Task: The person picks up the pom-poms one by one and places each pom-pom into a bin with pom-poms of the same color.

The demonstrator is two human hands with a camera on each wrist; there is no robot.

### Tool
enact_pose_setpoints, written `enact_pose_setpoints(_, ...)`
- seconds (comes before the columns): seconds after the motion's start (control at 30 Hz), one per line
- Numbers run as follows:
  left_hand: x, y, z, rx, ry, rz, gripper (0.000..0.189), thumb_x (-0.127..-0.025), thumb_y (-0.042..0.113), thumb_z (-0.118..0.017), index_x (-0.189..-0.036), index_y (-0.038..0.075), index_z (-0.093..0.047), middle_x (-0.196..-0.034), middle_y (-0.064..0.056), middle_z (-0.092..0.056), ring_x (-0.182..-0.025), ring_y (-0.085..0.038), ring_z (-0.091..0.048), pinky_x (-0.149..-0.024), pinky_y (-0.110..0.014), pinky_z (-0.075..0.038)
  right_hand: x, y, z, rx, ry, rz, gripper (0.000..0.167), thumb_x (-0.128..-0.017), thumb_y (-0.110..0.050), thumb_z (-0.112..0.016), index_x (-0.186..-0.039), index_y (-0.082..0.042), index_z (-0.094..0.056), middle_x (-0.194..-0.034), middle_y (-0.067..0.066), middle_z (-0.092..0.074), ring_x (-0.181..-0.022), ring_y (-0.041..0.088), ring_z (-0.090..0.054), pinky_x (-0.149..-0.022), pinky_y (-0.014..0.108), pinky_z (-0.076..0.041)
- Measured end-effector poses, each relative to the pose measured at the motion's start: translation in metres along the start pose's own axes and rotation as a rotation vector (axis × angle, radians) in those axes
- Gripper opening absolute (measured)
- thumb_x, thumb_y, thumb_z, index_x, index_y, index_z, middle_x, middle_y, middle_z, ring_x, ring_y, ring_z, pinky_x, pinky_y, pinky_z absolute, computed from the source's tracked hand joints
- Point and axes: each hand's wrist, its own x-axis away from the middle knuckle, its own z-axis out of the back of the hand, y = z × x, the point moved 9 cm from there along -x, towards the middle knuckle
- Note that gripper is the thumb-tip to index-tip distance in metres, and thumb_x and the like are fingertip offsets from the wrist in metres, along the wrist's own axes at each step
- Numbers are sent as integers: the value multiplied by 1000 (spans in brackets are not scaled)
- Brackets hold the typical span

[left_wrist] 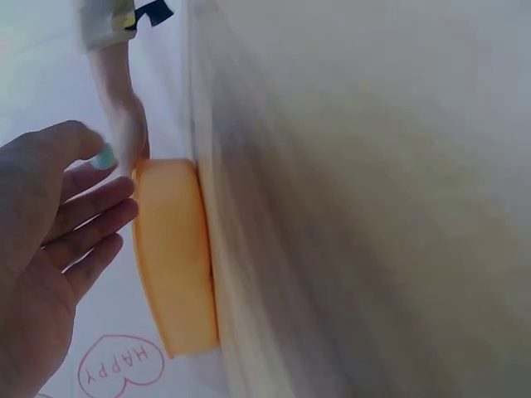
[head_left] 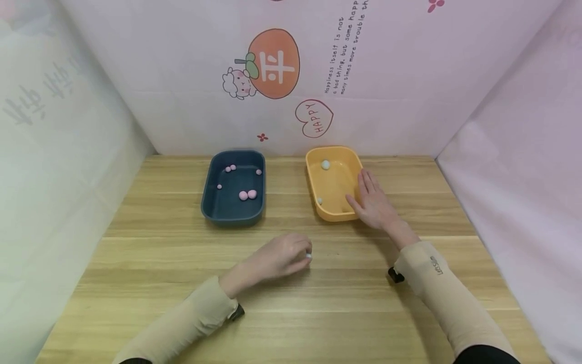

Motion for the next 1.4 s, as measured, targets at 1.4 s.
enact_pose_setpoints(1.4, -123, -118, -8, 91, 249, 359, 16, -110, 17, -68, -112, 1, -72, -116, -14, -75, -118, -30, -70, -107, -40, -59, 1, 1, 0, -6, -14, -7, 90, -117, -55, -29, -170, 12, -1, -182, 31, 4, -172, 51, -1, -142, 60, -7)
